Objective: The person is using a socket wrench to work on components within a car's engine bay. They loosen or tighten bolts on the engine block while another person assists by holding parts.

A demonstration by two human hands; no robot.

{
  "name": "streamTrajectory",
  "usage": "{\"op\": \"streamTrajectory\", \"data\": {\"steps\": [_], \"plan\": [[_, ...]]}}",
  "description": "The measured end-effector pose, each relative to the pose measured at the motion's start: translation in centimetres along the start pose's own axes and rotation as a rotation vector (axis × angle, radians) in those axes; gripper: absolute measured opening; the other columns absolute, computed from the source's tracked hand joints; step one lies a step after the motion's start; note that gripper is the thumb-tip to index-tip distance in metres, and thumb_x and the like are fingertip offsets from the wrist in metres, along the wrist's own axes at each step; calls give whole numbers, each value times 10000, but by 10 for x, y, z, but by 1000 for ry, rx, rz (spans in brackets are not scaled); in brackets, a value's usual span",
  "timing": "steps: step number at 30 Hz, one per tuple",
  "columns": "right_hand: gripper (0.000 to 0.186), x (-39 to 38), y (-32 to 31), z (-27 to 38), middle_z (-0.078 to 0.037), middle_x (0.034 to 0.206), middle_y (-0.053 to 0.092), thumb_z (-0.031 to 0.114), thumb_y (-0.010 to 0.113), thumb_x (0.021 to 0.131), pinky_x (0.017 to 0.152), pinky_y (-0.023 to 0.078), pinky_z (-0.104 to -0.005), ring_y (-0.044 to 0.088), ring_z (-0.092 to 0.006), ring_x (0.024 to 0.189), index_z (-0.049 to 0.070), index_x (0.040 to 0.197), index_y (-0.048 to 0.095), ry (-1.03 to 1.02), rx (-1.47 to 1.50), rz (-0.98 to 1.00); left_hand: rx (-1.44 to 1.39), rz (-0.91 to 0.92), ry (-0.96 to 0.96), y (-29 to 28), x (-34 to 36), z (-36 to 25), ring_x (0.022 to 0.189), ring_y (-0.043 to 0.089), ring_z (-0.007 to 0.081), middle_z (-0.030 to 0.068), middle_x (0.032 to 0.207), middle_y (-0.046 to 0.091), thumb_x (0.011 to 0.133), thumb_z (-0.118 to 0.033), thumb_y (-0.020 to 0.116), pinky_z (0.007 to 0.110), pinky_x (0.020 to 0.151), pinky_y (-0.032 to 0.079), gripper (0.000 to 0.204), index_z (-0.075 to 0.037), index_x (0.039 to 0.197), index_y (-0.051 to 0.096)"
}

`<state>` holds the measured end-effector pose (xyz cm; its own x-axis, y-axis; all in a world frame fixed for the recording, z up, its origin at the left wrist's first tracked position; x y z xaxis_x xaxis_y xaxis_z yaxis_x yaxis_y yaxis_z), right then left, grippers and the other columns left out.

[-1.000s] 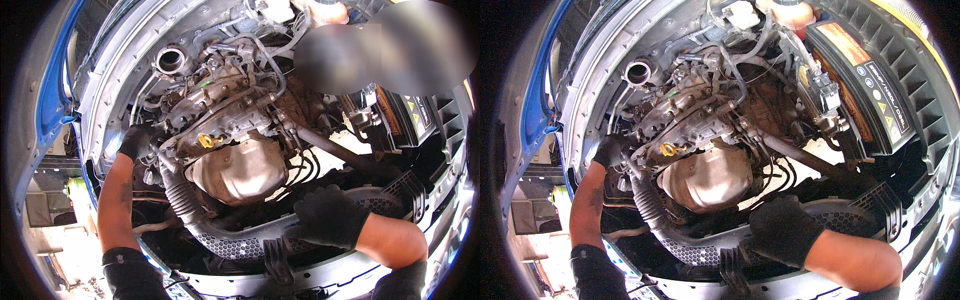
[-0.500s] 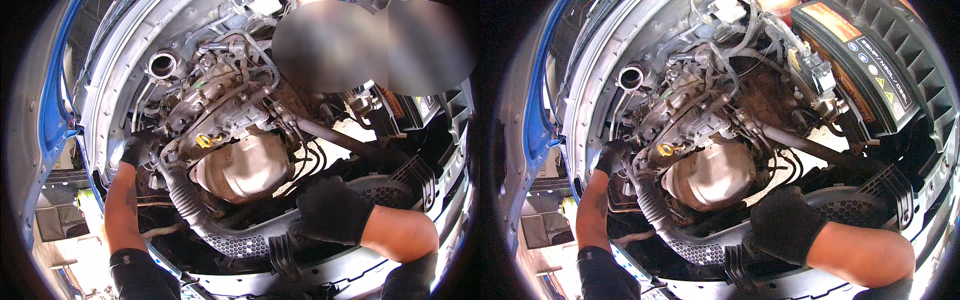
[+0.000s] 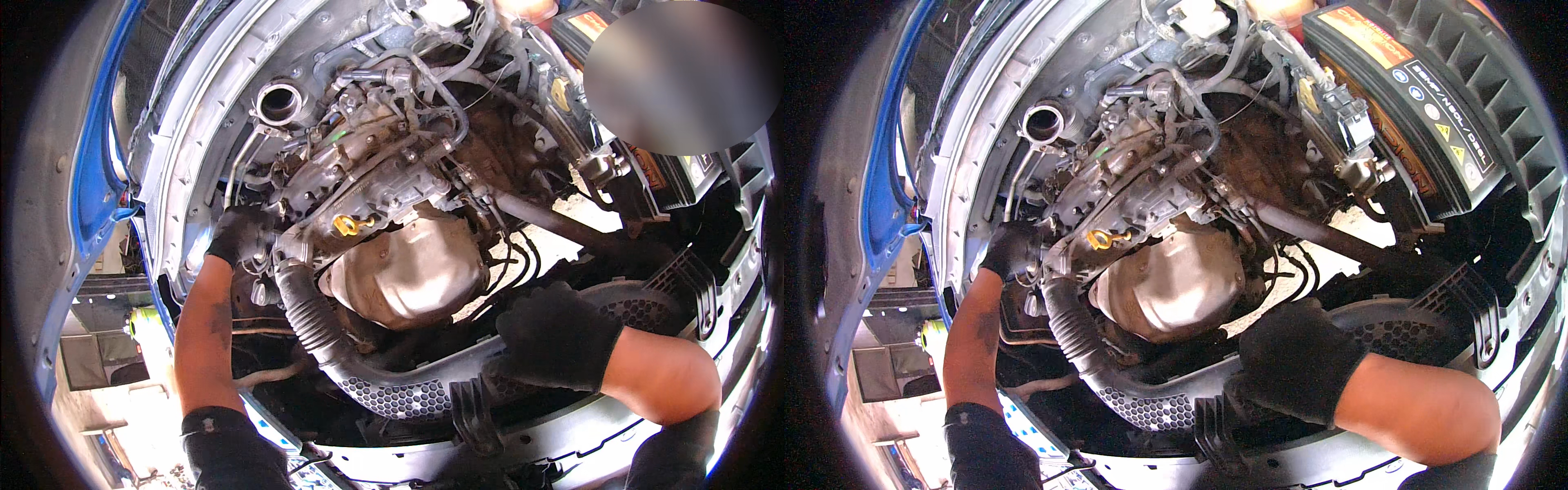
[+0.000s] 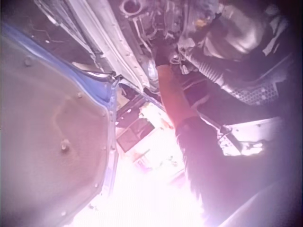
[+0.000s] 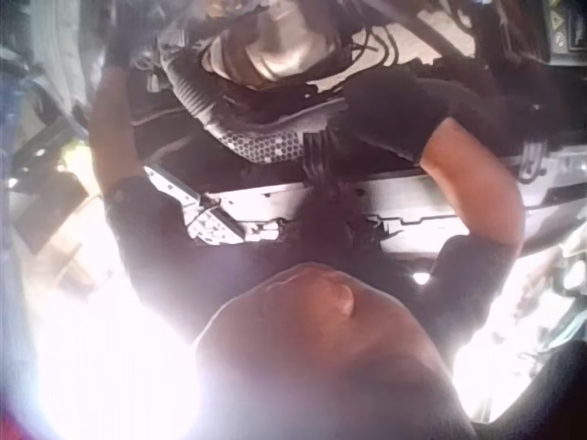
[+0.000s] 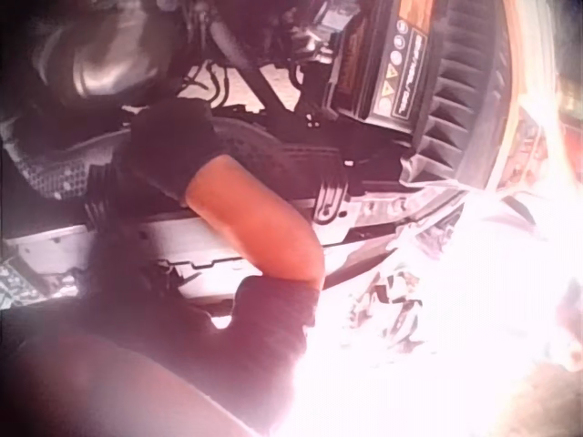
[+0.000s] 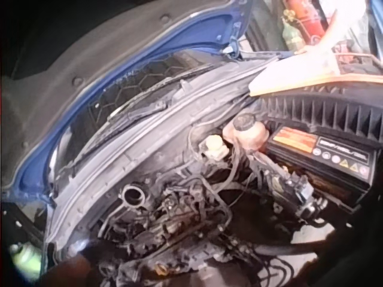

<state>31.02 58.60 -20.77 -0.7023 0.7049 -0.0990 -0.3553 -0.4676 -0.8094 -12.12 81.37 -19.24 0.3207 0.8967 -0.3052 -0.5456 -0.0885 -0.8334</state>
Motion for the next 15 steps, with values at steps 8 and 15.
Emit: {"op": "streamTrajectory", "data": {"steps": [8,15], "plan": [[469,-2,2,-3,-150,625,676,534,683,792,580,524,-499,705,-350,624,83,671,727,18,-15,18,-794,211,-674,70,10,51,890,737,360,218,994,742,913,-233,599,465,806,591,260,-57,1058,725],[457,-5,0,-5,-150,641,686,525,670,814,579,523,-487,712,-340,632,93,680,729,23,-40,55,84,49,104,15,12,-10,914,733,400,233,970,743,887,-273,585,491,839,584,292,-81,1028,754]]}}
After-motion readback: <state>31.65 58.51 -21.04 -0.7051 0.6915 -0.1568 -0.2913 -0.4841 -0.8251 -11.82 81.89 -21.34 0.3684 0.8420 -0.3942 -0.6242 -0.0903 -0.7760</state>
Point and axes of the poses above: each hand's wrist, its own x-axis towards the middle knuckle, its own y-axis out of the palm, z = x × y, the point moved 8 cm from there along x, towards the middle knuckle
